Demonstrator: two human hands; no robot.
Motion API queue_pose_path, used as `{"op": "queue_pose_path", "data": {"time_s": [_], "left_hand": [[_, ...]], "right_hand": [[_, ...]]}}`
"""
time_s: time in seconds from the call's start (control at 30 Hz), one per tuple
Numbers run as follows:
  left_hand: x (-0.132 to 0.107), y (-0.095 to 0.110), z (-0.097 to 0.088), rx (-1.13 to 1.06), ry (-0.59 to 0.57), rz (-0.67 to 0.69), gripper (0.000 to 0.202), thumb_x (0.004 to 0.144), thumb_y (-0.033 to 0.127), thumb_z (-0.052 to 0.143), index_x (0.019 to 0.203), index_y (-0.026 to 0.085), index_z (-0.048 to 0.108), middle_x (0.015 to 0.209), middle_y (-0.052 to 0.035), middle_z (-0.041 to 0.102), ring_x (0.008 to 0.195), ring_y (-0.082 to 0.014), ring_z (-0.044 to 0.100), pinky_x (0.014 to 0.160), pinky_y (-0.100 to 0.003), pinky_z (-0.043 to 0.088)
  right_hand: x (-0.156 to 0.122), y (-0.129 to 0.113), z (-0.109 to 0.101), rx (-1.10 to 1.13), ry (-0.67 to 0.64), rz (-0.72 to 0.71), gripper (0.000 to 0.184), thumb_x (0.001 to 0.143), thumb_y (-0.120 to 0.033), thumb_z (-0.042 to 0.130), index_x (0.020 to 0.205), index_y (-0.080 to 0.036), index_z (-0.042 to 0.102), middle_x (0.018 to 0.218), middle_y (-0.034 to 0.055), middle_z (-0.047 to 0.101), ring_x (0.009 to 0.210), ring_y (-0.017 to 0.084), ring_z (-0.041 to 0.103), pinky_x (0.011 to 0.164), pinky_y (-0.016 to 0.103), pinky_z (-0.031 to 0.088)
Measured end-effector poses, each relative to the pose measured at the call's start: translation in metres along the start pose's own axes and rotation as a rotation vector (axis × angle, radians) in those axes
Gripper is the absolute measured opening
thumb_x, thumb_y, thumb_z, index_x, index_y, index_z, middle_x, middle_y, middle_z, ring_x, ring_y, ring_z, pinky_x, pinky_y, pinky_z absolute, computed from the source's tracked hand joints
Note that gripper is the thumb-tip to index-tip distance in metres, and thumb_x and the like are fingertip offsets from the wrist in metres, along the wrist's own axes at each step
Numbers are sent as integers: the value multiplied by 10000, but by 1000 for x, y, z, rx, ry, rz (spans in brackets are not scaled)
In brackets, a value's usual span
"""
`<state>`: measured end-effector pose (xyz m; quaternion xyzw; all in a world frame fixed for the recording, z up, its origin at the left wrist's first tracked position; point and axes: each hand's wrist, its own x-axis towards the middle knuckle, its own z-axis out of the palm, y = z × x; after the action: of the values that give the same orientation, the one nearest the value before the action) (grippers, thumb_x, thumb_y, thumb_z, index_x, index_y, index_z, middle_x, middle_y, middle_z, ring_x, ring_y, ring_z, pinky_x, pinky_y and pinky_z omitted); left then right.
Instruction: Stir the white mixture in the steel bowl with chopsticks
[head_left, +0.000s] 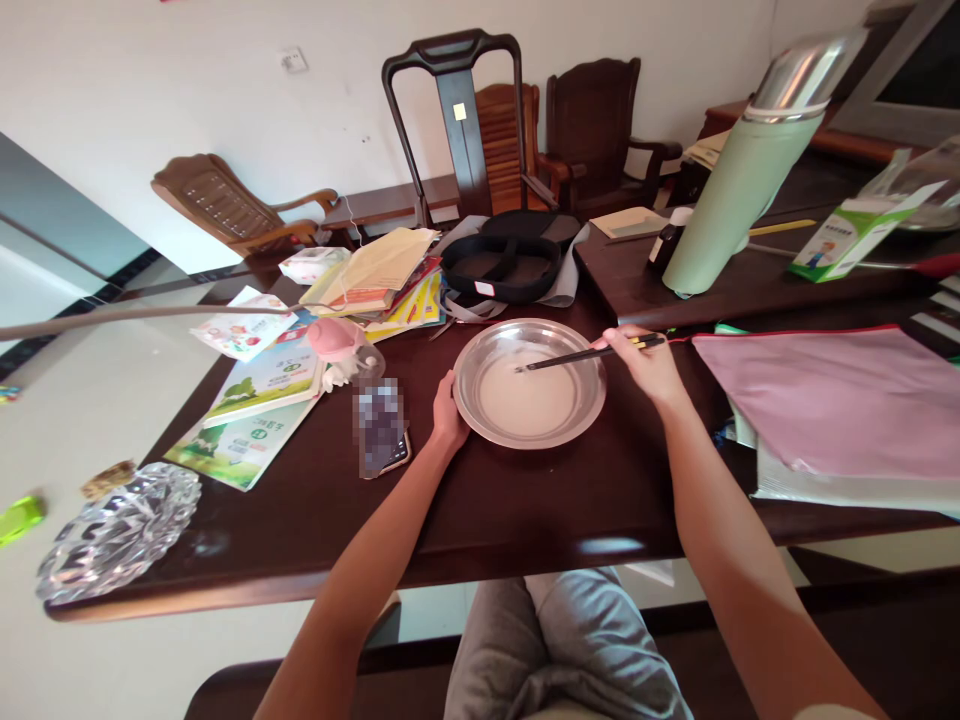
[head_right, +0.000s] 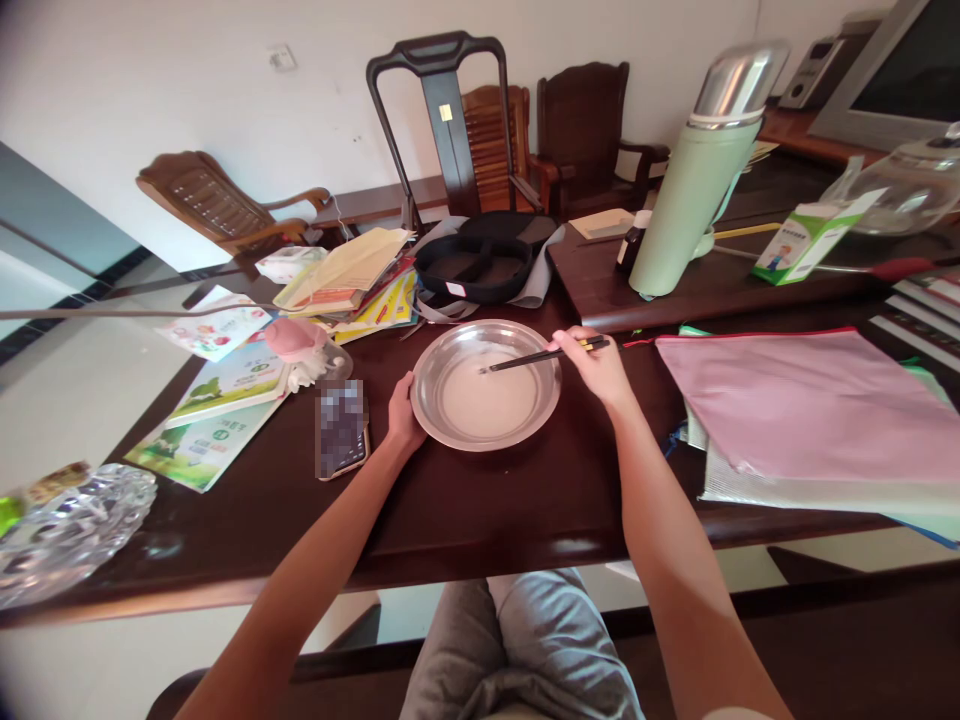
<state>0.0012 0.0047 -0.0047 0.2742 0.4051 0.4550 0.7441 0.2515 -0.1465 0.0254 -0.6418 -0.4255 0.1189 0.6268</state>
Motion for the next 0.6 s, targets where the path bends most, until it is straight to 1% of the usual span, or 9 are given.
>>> {"op": "queue_pose_path", "data": {"time_s": [0.07,0.13,0.2,0.27,0.33,0.4,0.5,0.53,0.6], "left_hand": [[0,-1,-1,2,-4,2,341,786,408,849,664,207,603,637,37,618,658,-151,586,713,-271,504],[1,-1,-1,0,-4,5,351,778,413,857,659,206,600,637,36,618,654,-150,582,710,-270,500],[1,-1,-1,-6,1,7,364,771,417,867,652,207,595,638,33,619,656,-151,586,709,-271,499],[1,-1,-1,-4,6,3,371,772,425,873,654,208,596,642,30,621,667,-158,595,716,-276,503],[1,-1,0,3,9,-2,370,780,437,870,664,210,602,646,31,625,676,-164,602,724,-282,510],[0,0,0,8,9,1,367,788,440,865,671,210,605,647,34,627,675,-165,602,725,-285,515],[0,0,0,11,9,5,352,801,417,851,670,206,602,646,33,629,668,-155,593,720,-274,513],[0,0,-1,12,7,5,343,804,410,846,672,204,605,650,32,632,669,-152,592,720,-269,510],[1,0,-2,14,3,4,328,803,406,840,683,202,613,662,32,639,680,-150,597,730,-265,506]], "right_hand": [[1,4,-5,14,112,13,587,818,-829,687,639,-272,733,705,43,787,778,274,763,919,451,590],[1,5,-8,42,141,25,596,834,-819,679,593,-274,697,638,41,751,726,269,752,904,452,597],[0,3,-6,48,63,32,601,830,-822,681,584,-274,698,635,46,751,722,267,751,877,440,603],[-1,0,-1,32,-49,30,595,813,-833,691,618,-273,732,706,54,790,771,272,763,866,427,604],[-1,-1,3,8,-102,20,588,802,-838,696,660,-271,757,781,54,820,827,278,772,875,423,600],[0,1,1,-10,-47,8,575,809,-825,700,676,-268,762,798,50,823,837,275,768,901,429,593],[3,8,-6,11,125,12,577,835,-807,687,631,-271,739,705,43,786,767,261,748,929,444,582],[3,9,-7,28,149,19,584,838,-808,684,608,-272,725,667,40,768,736,257,741,922,446,584],[2,8,-7,50,113,33,598,833,-815,684,578,-274,703,627,40,747,701,255,733,889,442,592]]}}
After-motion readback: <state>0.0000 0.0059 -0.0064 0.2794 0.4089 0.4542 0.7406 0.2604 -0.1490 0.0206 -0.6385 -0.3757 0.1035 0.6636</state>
